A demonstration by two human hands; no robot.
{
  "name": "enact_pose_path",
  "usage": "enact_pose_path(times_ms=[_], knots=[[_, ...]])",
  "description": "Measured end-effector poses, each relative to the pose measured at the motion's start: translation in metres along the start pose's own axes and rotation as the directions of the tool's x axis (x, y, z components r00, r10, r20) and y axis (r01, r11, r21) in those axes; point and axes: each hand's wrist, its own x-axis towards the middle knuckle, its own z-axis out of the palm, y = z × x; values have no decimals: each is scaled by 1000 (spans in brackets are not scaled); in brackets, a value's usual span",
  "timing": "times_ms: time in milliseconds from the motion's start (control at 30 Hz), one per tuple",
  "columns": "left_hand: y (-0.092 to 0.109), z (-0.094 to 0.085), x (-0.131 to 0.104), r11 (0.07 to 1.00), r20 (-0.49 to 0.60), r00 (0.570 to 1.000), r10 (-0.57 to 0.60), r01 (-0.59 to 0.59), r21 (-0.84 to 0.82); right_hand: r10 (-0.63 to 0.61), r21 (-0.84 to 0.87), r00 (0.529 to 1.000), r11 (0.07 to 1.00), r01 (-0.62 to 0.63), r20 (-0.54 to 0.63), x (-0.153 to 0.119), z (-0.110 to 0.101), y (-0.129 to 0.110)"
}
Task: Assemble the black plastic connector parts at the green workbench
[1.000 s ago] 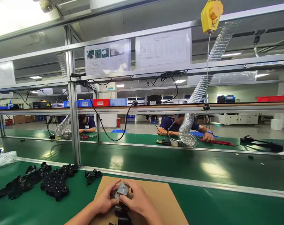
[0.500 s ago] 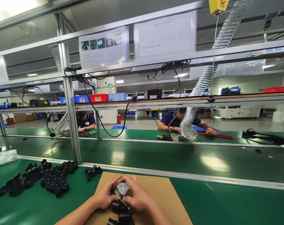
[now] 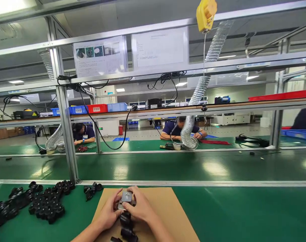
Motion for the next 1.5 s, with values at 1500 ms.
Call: enact_pose_path(times_ms=[1500], knots=[[43, 20, -8, 921, -57, 998, 20, 4, 391, 201, -454, 978, 868, -202, -52, -16, -53, 44]])
